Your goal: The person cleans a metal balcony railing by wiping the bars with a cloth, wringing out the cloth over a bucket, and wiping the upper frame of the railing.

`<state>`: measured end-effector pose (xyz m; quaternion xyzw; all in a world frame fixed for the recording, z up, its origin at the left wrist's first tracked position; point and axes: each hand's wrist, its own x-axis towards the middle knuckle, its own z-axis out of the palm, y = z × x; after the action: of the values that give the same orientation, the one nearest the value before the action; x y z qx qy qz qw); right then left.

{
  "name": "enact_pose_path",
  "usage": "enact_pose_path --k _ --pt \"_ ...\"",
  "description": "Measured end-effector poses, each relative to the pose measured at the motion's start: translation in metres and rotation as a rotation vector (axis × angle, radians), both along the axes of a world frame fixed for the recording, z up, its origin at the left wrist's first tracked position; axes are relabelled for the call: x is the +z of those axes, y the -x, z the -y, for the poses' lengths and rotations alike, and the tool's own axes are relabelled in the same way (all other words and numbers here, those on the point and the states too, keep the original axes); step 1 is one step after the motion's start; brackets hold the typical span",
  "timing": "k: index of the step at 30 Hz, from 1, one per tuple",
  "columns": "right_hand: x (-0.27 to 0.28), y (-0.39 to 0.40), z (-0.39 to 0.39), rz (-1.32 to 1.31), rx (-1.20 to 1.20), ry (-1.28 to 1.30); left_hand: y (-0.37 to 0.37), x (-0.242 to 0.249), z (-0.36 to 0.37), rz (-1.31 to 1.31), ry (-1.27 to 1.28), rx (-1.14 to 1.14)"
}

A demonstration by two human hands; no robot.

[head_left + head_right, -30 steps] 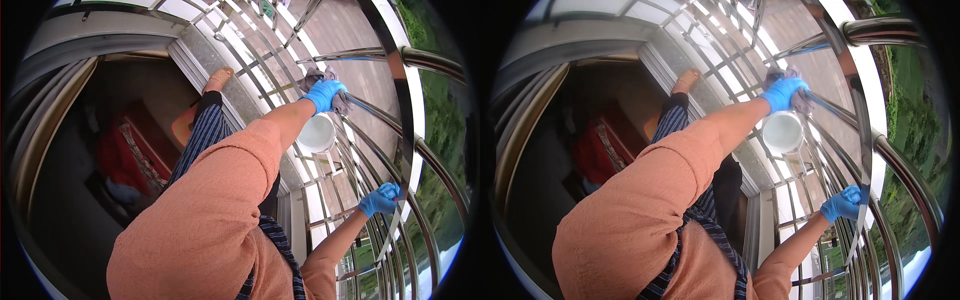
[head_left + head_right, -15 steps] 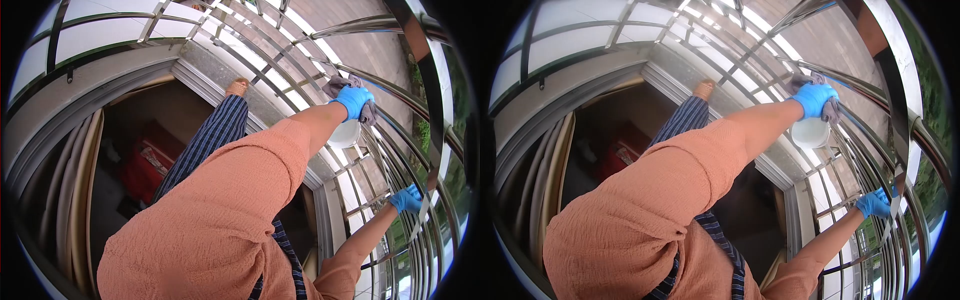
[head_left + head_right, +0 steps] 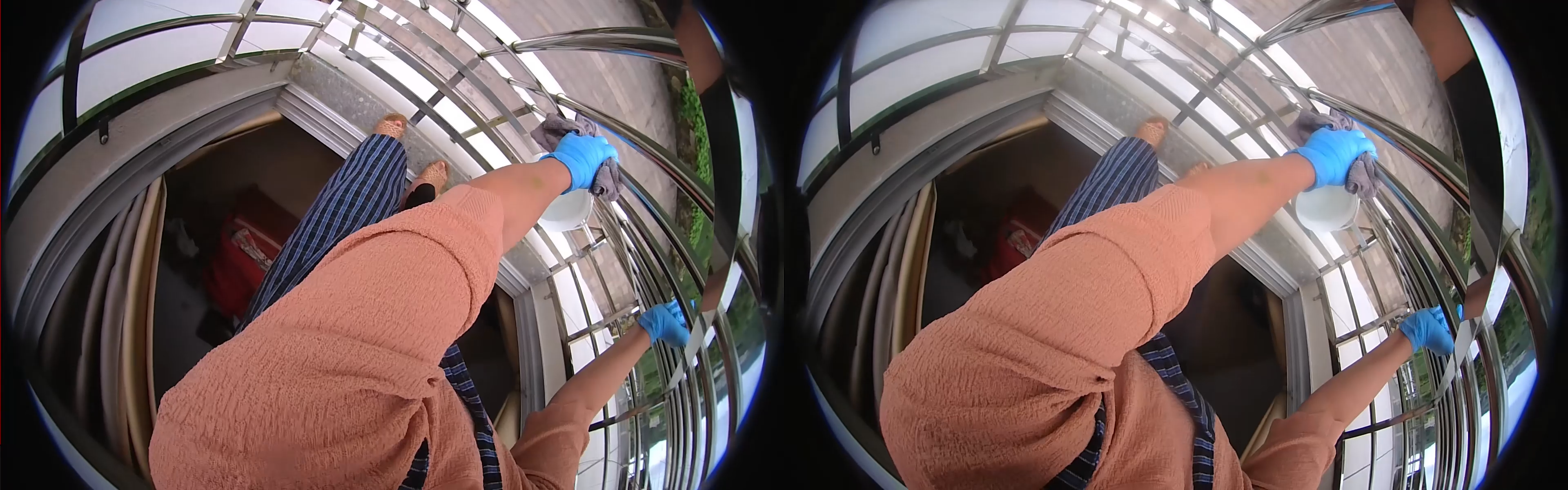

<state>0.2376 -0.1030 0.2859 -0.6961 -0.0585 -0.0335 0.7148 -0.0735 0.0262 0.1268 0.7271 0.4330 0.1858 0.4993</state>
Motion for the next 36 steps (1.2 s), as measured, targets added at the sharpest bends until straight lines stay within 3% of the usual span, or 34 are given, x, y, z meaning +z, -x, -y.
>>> enact_pose_path --k 3,12,13,16,24,27,28,29,33,36 --pt "-0.002 0.002 -0.001 -0.070 -0.130 -0.148 0.001 0.001 0.002 0.008 0.054 0.000" --pt "-0.017 -0.016 0.005 -0.102 -0.169 -0.185 0.003 0.002 0.000 0.019 0.042 0.006" --pt "-0.006 0.017 -0.010 -0.097 -0.151 -0.109 0.003 0.002 0.001 0.026 0.023 0.005" --pt "-0.011 0.022 -0.013 -0.069 -0.193 -0.073 0.005 0.001 0.003 0.034 0.054 0.014" --pt "-0.017 0.002 -0.003 -0.011 0.035 -0.067 0.005 0.003 0.000 0.030 0.027 -0.002" --pt "-0.007 0.033 -0.018 0.003 -0.018 -0.110 0.005 -0.003 0.004 0.029 -0.010 0.025" --pt "-0.007 0.033 -0.015 -0.011 -0.040 -0.157 0.007 -0.001 0.003 0.022 0.023 0.009" --pt "-0.011 0.008 0.000 -0.094 0.085 -0.124 0.007 0.003 0.002 0.019 0.050 -0.007" --pt "-0.012 0.011 -0.009 -0.028 0.048 -0.162 0.003 -0.006 0.003 0.029 0.000 -0.013" --pt "-0.009 0.026 -0.015 0.029 0.089 -0.056 -0.001 -0.015 0.007 0.069 -0.007 0.023"
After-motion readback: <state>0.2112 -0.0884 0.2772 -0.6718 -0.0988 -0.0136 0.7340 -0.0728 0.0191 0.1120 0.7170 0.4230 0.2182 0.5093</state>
